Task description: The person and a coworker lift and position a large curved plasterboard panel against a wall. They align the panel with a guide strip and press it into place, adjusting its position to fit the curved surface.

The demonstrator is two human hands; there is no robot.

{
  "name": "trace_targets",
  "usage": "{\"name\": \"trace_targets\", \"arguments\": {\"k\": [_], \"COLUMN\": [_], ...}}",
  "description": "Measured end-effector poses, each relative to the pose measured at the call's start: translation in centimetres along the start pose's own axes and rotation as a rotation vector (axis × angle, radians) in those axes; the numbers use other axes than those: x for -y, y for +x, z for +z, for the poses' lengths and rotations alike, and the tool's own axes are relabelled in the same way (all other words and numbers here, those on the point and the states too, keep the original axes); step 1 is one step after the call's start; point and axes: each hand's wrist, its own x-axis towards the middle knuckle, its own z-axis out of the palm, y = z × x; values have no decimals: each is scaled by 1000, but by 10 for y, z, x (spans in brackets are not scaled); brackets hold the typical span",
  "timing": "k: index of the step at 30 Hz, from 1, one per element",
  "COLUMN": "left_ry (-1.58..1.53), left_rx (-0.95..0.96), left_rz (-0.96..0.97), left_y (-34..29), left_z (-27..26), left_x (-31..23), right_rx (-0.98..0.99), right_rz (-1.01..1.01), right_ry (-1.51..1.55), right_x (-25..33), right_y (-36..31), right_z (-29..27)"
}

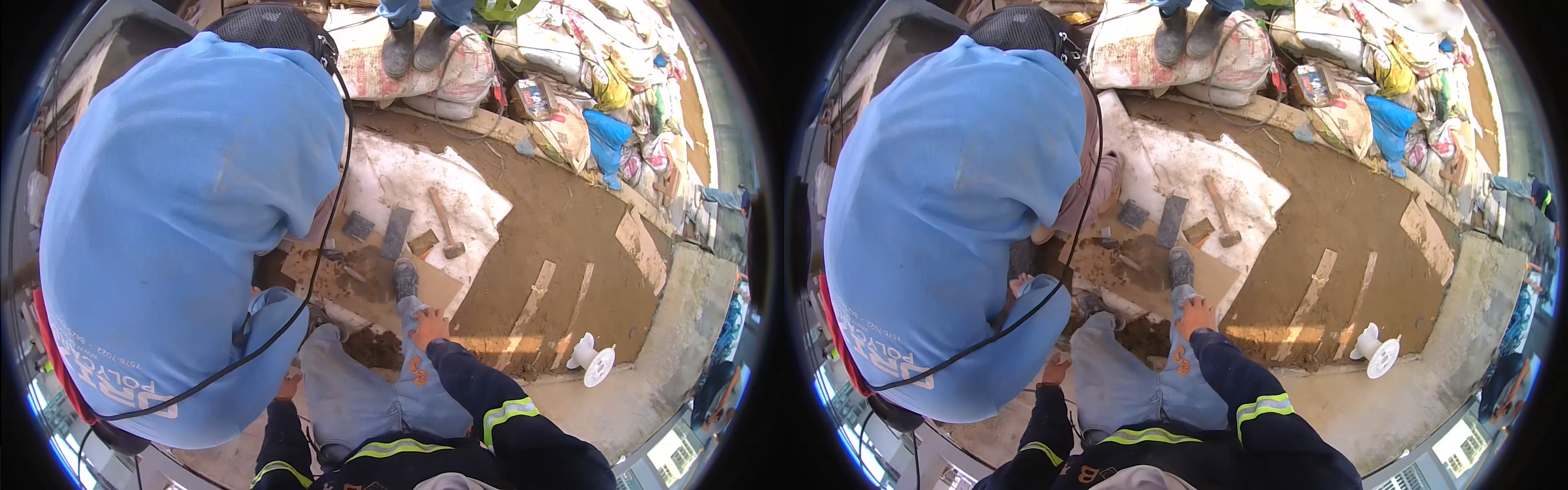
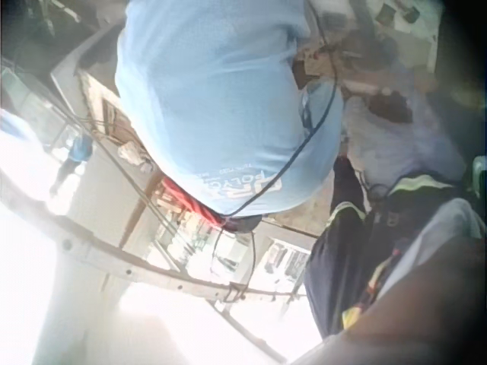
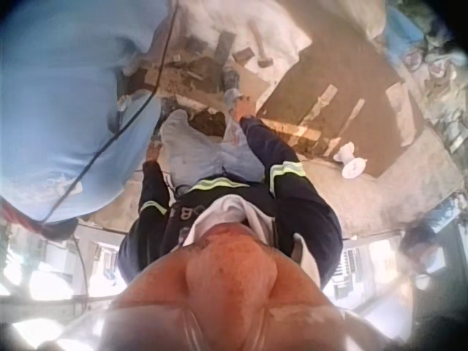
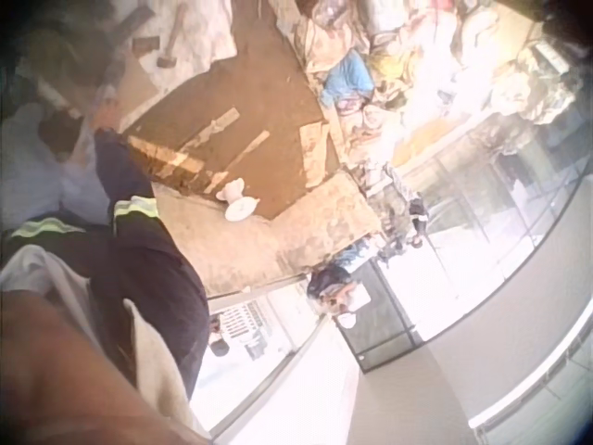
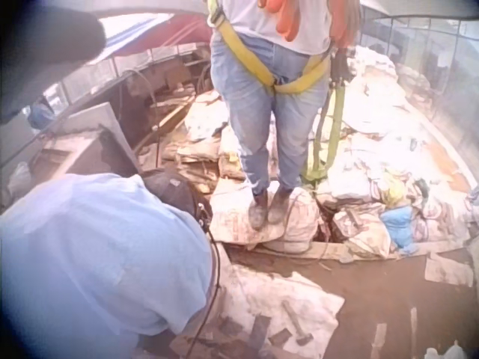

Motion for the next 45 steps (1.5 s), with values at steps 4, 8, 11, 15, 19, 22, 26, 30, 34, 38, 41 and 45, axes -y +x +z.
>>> {"name": "trace_targets", "arguments": {"k": [4, 8, 11, 15, 19, 22, 26, 30, 34, 38, 41, 45], "left_ry": [-176, -290, -204, -402, -322, -292, -552, -786, -1011, -1131, -1190, -1244], "left_rx": [-50, -127, -277, -340, -214, -211, -180, -9, 48, 91, 80, 80], "left_rz": [34, 212, 292, 184, 158, 285, 215, -66, -287, -353, -382, -422], "left_y": [-15, 20, 54, 68, 76, 82, 61, 31, 20, 17, 4, -14], "left_z": [7, 11, 48, 42, 61, 92, 132, 103, 80, 49, 32, 17], "left_x": [-13, -32, -14, -88, -133, -148, -182, -279, -379, -437, -458, -490], "right_rx": [-24, -239, -250, -408, -470, -450, -316, -300, -270, -336, -308, -174], "right_rz": [-11, 86, 210, 78, -54, -225, -496, -946, -1121, -1366, -1481, -1505], "right_ry": [144, 413, 823, 663, 503, 383, 202, 27, -99, -356, -495, -632], "right_x": [-3, -33, -70, -115, -72, -1, 154, 338, 534, 618, 651, 677], "right_y": [-13, 1, 11, 59, 135, 214, 336, 466, 522, 557, 581, 600], "right_z": [6, 24, 22, -58, -197, -275, -328, -363, -386, -407, -414, -414]}}
